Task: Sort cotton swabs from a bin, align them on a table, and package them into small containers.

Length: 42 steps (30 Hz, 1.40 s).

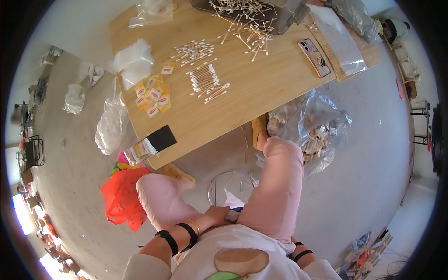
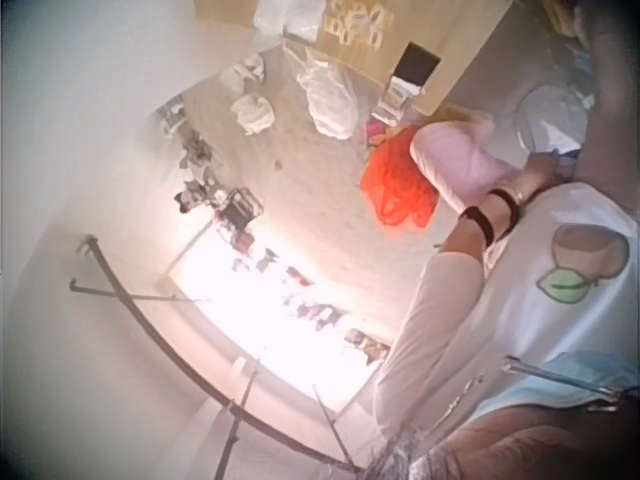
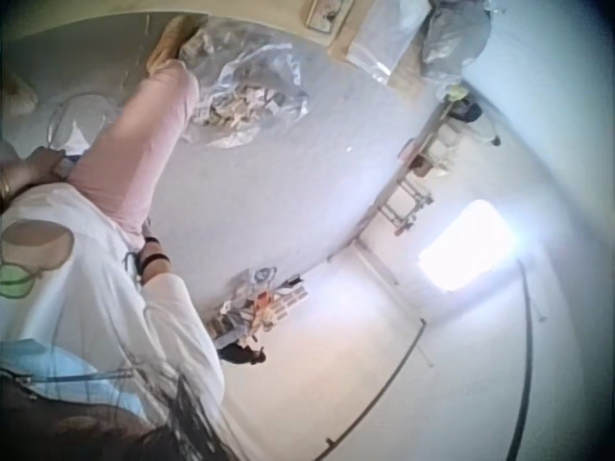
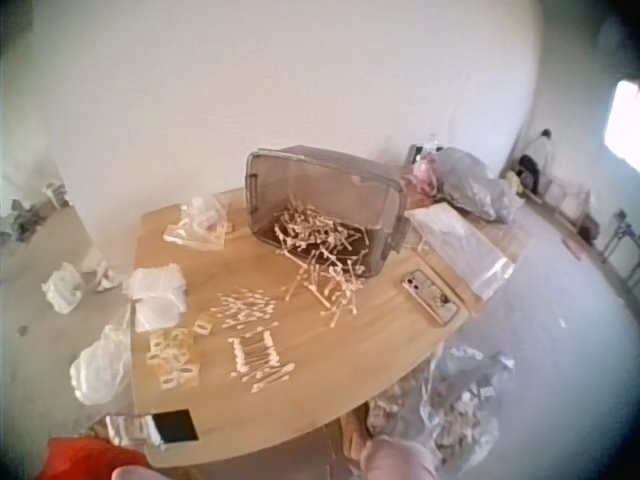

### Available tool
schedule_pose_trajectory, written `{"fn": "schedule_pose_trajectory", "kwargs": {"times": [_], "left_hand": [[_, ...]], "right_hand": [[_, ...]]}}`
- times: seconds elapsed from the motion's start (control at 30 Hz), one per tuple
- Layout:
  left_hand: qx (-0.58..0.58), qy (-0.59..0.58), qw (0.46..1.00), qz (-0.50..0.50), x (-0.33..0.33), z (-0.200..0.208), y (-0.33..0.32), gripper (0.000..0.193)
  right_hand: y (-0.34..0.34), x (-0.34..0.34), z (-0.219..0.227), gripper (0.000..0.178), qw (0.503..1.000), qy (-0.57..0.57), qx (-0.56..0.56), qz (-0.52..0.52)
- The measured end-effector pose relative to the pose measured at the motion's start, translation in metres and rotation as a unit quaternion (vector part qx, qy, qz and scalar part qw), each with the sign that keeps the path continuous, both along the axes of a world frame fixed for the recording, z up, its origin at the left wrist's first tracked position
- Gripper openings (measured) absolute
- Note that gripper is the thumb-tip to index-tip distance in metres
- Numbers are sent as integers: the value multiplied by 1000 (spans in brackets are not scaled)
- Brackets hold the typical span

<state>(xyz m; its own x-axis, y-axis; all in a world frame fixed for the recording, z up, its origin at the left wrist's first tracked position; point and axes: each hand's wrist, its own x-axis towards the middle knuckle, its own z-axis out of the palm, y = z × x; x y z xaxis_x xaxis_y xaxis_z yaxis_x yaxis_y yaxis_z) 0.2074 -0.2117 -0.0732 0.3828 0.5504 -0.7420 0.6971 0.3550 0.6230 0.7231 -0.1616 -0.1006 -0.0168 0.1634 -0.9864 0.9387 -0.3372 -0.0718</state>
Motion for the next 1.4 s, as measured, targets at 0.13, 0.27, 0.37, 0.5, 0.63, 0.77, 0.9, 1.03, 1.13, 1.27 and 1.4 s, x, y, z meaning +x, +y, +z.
{"fn": "schedule_pose_trajectory", "kwargs": {"times": [0.13, 0.27, 0.37, 0.5, 0.63, 0.77, 0.9, 1.03, 1.13, 1.27, 1.4], "left_hand": [[48, 49, 998, -17, -3, 8, 0, 67], [5, 46, 999, -14, -15, 17, 8, 69], [-13, 21, 1000, 18, -24, 20, 13, 73], [61, 42, 996, 56, -50, 36, 17, 67], [184, 149, 964, 122, -79, 50, 17, 50], [287, 144, 917, 236, -92, 79, 11, 44], [289, 161, 916, 227, -81, 95, 21, 42], [296, 171, 922, 183, -66, 122, 34, 38], [314, 155, 920, 178, -47, 151, 60, 34], [373, 149, 893, 204, -32, 180, 82, 26], [396, 131, 875, 248, -46, 177, 77, 23]], "right_hand": [[34, -67, -11, 29, 1000, 2, 19, -19], [51, -115, -13, 29, 998, -1, 36, -42], [49, -120, -7, 29, 996, -8, 53, -68], [49, -124, -4, 29, 991, -6, 83, -100], [61, -133, -5, 29, 982, 20, 127, -137], [71, -133, -14, 29, 969, 61, 158, -179], [95, -101, -45, 32, 958, 156, 197, -141], [125, -101, -10, 37, 931, 179, 156, -278], [136, -80, -8, 37, 909, 202, 176, -321], [143, -66, -7, 35, 872, 207, 209, -391], [150, -80, 20, 35, 834, 270, 232, -422]]}}
